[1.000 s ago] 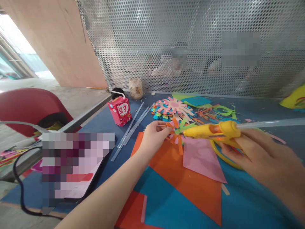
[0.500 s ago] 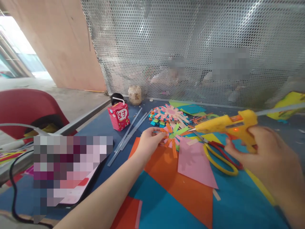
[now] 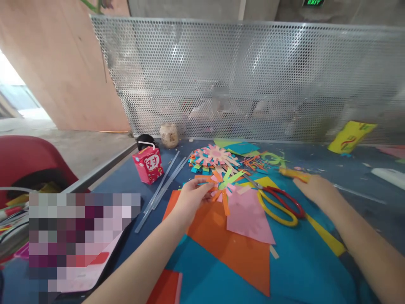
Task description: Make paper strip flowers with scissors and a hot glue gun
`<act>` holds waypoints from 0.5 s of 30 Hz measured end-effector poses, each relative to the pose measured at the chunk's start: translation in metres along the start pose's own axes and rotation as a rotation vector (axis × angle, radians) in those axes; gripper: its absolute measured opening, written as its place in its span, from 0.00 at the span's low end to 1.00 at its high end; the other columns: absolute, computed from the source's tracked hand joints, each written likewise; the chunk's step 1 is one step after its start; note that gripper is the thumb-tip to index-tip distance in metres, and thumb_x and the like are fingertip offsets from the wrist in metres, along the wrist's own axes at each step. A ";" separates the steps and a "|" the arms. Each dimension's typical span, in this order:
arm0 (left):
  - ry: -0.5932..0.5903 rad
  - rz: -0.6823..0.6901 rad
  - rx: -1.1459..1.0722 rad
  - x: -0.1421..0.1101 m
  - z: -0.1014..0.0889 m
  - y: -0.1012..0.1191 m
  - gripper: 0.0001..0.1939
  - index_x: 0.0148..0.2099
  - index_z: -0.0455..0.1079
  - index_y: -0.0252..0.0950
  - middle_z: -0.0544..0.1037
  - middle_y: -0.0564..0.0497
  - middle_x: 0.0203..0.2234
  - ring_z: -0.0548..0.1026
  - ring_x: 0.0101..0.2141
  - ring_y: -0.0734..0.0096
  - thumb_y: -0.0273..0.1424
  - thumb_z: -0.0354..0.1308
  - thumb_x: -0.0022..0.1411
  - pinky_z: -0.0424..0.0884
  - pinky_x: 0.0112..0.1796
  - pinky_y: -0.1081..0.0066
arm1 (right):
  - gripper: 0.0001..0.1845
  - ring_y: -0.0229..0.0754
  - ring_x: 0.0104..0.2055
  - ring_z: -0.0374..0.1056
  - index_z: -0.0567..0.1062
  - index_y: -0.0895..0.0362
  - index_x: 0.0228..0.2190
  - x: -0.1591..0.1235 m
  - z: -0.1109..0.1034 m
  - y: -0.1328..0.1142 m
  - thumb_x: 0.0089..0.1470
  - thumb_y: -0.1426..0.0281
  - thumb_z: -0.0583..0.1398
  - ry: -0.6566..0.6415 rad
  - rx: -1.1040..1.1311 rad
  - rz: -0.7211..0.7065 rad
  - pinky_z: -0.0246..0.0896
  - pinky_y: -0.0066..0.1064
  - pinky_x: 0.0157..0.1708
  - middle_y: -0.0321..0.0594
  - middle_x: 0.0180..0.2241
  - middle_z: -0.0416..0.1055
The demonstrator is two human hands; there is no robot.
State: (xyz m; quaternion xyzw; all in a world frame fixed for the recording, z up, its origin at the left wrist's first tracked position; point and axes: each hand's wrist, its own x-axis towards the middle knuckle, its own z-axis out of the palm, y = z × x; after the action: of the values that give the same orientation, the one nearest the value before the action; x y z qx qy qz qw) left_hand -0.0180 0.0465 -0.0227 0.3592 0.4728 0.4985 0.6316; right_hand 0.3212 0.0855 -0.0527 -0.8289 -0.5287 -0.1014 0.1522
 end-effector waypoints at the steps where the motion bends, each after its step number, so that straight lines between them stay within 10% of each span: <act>1: -0.005 -0.007 -0.003 -0.001 0.000 0.000 0.05 0.32 0.66 0.32 0.73 0.53 0.21 0.72 0.20 0.80 0.25 0.59 0.52 0.68 0.26 0.77 | 0.16 0.41 0.37 0.67 0.69 0.60 0.39 -0.002 0.000 -0.002 0.55 0.60 0.56 0.024 -0.004 0.011 0.65 0.39 0.36 0.43 0.38 0.69; 5: -0.049 -0.049 0.001 -0.005 0.001 0.001 0.07 0.31 0.67 0.31 0.74 0.51 0.22 0.73 0.21 0.78 0.25 0.61 0.49 0.68 0.26 0.77 | 0.23 0.63 0.49 0.61 0.67 0.67 0.44 -0.011 -0.012 -0.021 0.52 0.62 0.56 0.173 0.057 -0.174 0.58 0.56 0.43 0.64 0.45 0.65; 12: -0.101 -0.005 0.152 -0.014 0.008 -0.002 0.09 0.36 0.68 0.33 0.75 0.52 0.22 0.71 0.20 0.79 0.24 0.61 0.49 0.68 0.25 0.77 | 0.30 0.48 0.55 0.58 0.58 0.54 0.54 -0.055 -0.032 -0.071 0.52 0.62 0.59 0.327 0.448 -1.084 0.53 0.44 0.53 0.47 0.51 0.65; 15: -0.121 -0.059 0.166 -0.017 0.013 -0.004 0.08 0.35 0.68 0.32 0.76 0.52 0.23 0.72 0.21 0.79 0.23 0.59 0.50 0.68 0.25 0.78 | 0.21 0.46 0.49 0.64 0.64 0.52 0.49 -0.074 -0.035 -0.085 0.53 0.67 0.59 0.294 0.601 -1.240 0.59 0.43 0.48 0.43 0.44 0.71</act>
State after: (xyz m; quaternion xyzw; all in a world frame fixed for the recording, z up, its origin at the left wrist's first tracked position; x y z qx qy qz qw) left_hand -0.0053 0.0291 -0.0179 0.4256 0.4837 0.4164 0.6414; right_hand 0.2131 0.0437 -0.0323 -0.2747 -0.8827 -0.1298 0.3586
